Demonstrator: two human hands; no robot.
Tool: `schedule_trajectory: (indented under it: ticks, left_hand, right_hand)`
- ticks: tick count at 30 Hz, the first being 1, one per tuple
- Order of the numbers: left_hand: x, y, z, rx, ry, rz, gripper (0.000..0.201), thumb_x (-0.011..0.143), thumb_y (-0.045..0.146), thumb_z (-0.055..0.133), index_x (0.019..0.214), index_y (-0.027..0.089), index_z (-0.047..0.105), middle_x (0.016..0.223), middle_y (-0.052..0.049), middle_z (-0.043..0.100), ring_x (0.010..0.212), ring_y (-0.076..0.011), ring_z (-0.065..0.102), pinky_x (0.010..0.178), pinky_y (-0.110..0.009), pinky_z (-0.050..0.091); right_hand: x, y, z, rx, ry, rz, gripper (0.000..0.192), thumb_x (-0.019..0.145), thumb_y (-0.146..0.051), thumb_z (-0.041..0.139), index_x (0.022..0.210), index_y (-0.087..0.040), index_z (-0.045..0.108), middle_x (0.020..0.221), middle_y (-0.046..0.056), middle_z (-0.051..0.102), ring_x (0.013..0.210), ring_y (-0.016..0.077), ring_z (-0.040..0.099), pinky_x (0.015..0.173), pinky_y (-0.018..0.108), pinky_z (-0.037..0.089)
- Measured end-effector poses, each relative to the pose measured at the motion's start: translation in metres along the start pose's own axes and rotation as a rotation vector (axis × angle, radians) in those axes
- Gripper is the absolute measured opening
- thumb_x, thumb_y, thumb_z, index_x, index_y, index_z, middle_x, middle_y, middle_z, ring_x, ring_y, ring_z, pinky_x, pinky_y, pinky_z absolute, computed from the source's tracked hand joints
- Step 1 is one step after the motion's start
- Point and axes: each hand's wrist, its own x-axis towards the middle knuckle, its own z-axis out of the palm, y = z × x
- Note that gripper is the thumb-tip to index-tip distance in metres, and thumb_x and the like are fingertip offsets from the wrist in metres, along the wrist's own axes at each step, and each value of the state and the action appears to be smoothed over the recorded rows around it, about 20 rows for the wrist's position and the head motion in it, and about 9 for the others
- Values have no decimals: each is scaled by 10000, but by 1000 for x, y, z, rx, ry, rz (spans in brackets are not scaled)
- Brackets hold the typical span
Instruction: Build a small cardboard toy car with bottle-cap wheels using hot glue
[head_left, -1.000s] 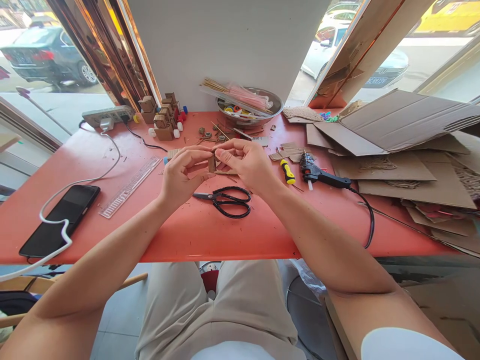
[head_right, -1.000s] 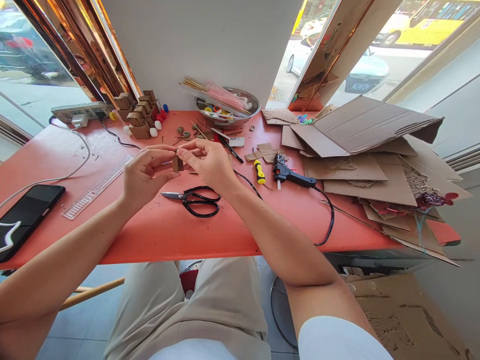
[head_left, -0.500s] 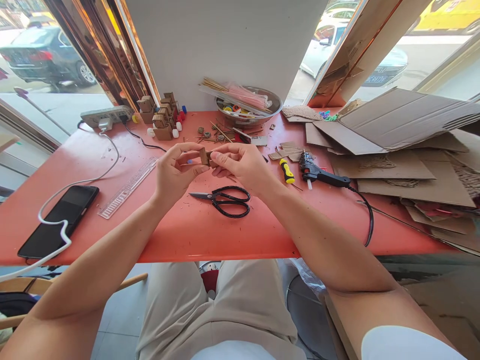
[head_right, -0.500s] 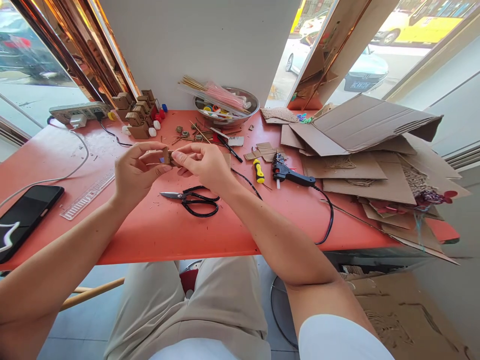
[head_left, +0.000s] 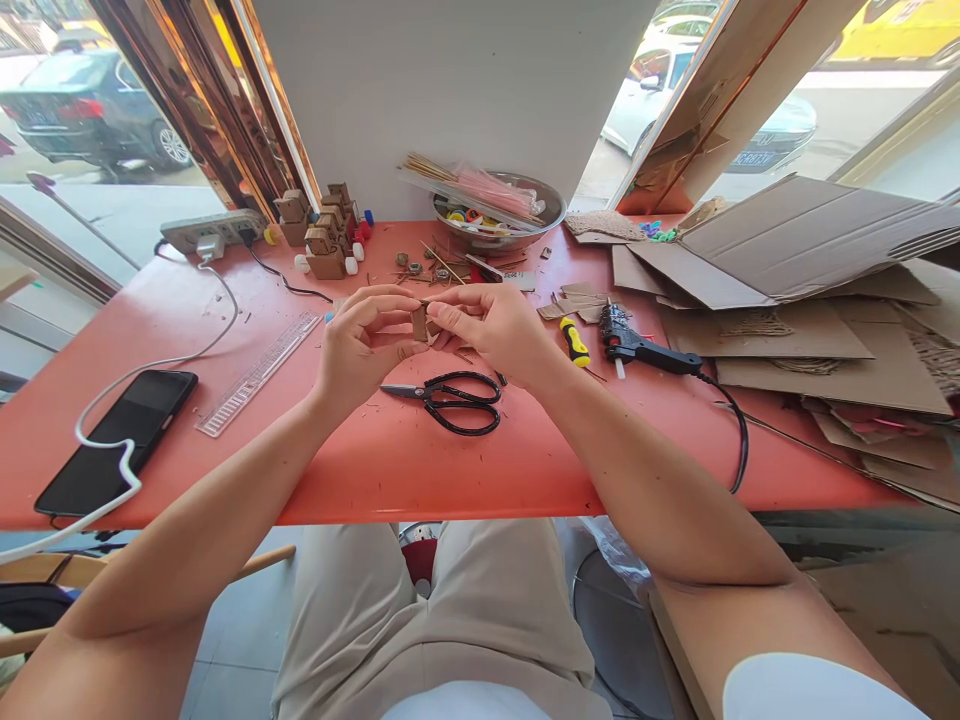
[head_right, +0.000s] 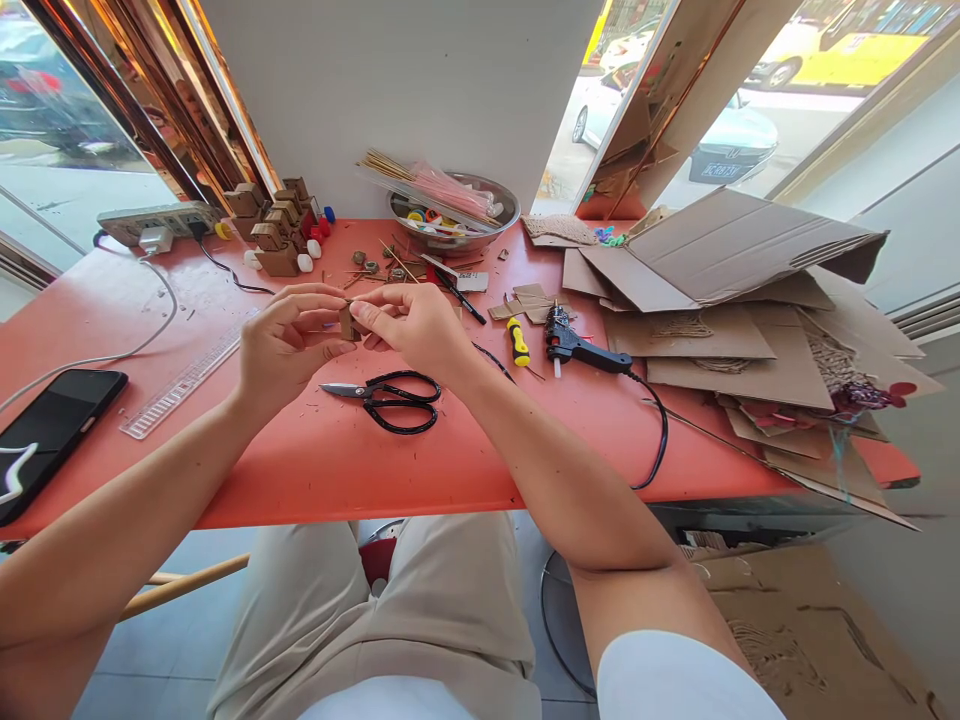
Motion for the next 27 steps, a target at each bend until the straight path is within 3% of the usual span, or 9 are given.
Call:
schedule_trajectory:
  ticks: [5,8,14,19,27]
  left_hand:
    - [1,3,1,-39,33,-127,451,610,409,1039,960,241,808,1048,-36,817,915,-220,826,795,-326,714]
    - [3,5,0,-50,57,-176,436,594,348,1031,946,233,802,1003,-31,835,897,-229,832,787,-331,710]
    - [6,5,-1,-98,85,-191,452,577,332,1030,958,227,812,1011,-59,848,959,-270,837,852,-385,704]
    - [8,7,1,-171,89,-219,467,568,418,1039,937,217,834,981,-87,859,981,-297,833,867,-416,699]
    - [7,6,-1,-220,42,-305,617,568,569,1034,1035,209,849,1026,-119,871,989,-285,832,864,-394,695]
  right_hand:
    - [0,2,3,8,-18,-65,596,824,-730,826,974,-154,828,816,63,817,733,176,774,695,283,649]
    - [0,4,5,17,-23,-47,635,807,-747,833,1031,-153,828,832,66,820,753,180,782,706,292,658]
    - [2,6,5,-6,-27,-65,499,845,-606,879,1085,-171,832,924,71,831,758,172,777,744,312,672]
    - [0,7,5,-155,-18,-137,273,974,-375,771,1156,-183,841,994,55,830,762,161,770,758,294,644]
    - [-4,7,7,-487,23,-267,329,1074,-339,596,1257,-174,814,1047,78,821,881,209,761,839,329,606]
